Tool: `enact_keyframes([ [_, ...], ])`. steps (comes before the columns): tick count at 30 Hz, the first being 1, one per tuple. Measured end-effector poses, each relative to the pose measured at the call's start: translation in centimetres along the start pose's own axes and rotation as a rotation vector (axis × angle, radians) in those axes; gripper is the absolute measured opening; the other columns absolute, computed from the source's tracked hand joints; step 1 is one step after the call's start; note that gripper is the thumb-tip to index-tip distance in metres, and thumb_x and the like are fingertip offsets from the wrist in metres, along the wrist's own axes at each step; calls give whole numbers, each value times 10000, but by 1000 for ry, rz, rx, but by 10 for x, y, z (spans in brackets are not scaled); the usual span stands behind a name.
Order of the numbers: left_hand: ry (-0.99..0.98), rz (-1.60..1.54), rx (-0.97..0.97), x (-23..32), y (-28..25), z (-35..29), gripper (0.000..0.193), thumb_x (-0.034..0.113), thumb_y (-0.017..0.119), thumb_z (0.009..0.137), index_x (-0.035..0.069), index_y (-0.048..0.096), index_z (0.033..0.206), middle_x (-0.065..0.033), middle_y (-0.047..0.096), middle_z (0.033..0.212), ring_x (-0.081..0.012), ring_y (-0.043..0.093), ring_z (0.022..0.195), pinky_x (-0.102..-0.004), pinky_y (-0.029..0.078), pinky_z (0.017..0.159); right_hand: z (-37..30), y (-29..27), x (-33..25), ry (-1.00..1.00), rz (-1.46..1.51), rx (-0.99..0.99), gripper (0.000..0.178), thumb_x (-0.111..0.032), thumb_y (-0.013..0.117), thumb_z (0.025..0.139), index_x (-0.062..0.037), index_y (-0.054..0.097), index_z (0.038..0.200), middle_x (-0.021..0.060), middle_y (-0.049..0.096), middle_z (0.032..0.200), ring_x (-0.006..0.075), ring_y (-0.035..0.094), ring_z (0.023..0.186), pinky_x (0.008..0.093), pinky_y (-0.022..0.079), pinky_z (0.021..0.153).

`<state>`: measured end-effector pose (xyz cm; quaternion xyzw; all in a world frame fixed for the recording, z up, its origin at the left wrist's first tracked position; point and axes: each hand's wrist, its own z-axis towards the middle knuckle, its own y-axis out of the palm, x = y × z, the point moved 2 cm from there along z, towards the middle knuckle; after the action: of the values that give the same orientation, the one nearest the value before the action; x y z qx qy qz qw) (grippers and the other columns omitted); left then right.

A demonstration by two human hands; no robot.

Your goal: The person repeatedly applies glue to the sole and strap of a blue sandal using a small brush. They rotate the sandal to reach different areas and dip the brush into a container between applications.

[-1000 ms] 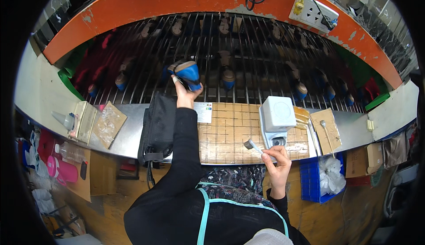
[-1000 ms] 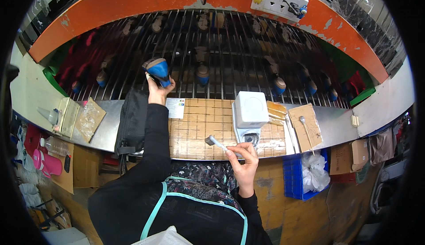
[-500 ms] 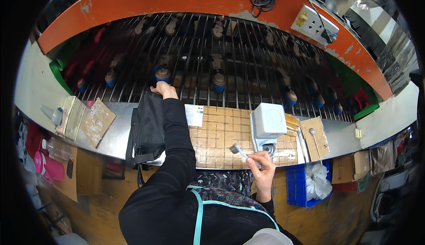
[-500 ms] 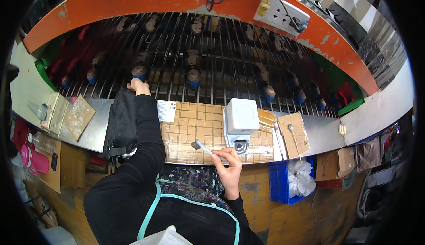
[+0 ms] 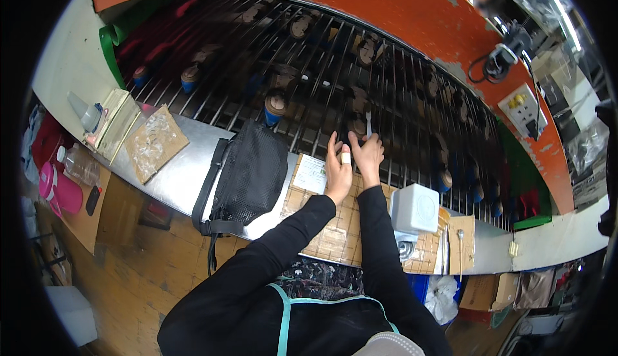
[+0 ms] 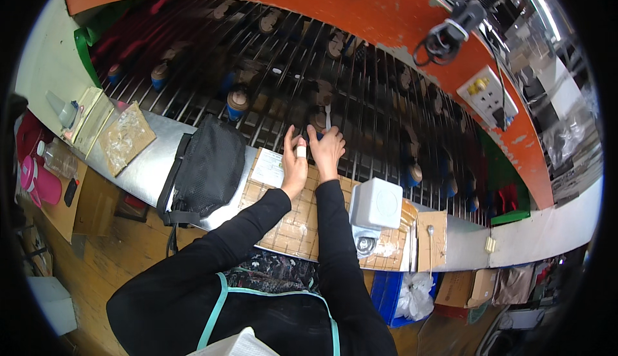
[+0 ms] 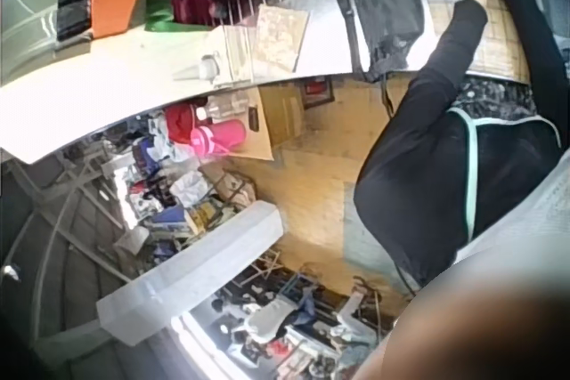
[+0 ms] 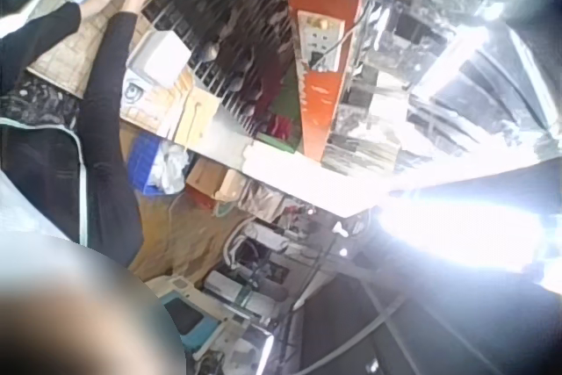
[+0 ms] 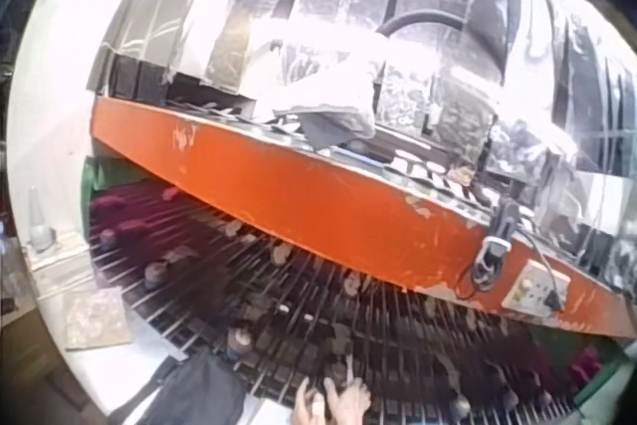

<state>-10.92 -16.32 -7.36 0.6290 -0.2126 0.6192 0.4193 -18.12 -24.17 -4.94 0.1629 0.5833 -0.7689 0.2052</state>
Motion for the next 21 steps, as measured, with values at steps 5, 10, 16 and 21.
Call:
enact_keyframes([
  [5,8,-30,71,6,3,11,552,320,442,1009,47,276,1461,-282,420,1360,-342,480,1238,-405,404,1005,43,40,4,-24,-42,-89,822,-562,726,693,63,477,1167,262,638,1033,435,609,1002,494,489,840],
  [10,-123,-26,27,-13,2,17,595,369,419,1011,19,258,1464,-281,416,1368,-349,422,1284,-404,360,1038,52,17,1,-28,-92,61,787,-490,761,662,35,444,1154,255,663,950,429,644,913,486,522,770],
  [16,-771,-713,-158,-21,12,27,915,725,458,852,37,328,1441,-185,392,1441,-310,401,1326,-508,307,1085,19,-101,-22,119,176,203,687,-465,757,602,34,533,1018,284,652,935,439,633,936,468,490,820],
  [21,-781,-1057,-802,-2,3,9,755,588,657,806,76,480,1332,-126,600,1249,-294,584,1142,-493,444,1019,-66,-164,-15,33,339,170,573,-362,811,623,-24,466,930,111,554,733,203,529,647,326,445,608],
])
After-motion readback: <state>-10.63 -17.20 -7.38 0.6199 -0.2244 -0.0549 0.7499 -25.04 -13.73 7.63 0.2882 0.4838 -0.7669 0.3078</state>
